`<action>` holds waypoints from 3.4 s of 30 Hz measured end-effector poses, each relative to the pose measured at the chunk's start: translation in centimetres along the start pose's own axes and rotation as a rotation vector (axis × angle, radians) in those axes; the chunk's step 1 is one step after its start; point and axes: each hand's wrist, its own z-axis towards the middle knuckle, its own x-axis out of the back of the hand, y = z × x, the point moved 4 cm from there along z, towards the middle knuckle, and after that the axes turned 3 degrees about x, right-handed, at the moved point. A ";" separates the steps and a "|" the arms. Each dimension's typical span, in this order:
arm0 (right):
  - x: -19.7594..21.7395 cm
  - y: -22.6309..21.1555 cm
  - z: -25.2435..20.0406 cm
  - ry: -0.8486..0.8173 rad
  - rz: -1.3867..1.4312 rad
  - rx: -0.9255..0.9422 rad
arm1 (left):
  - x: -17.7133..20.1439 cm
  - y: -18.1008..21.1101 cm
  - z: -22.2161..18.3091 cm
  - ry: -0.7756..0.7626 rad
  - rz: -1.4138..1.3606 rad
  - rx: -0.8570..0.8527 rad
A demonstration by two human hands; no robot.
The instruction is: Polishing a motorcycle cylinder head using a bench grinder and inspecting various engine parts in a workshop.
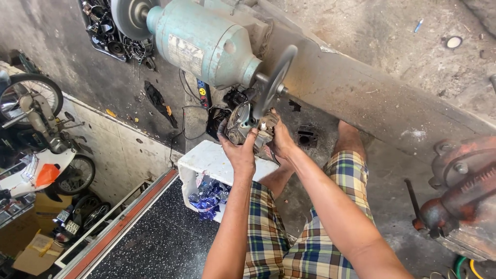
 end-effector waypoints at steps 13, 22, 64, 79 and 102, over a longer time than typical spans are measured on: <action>-1.7 -2.6 -5.4 0.028 0.016 -0.011 | 0.2 -1.2 -1.2 -0.099 -0.086 0.071; 1.0 -1.1 -4.7 -0.009 0.065 -0.034 | 1.0 -1.1 -1.7 -0.299 -0.005 -0.024; -0.3 -0.8 -4.1 -0.307 -0.075 0.295 | -1.8 4.6 1.1 -0.470 0.927 -0.048; 0.6 0.1 -1.0 -0.301 -0.253 0.380 | -0.3 5.4 2.0 -0.321 0.848 -0.043; -3.7 -1.7 -4.7 -0.281 -0.081 0.321 | -0.8 5.7 2.3 -0.394 0.976 0.013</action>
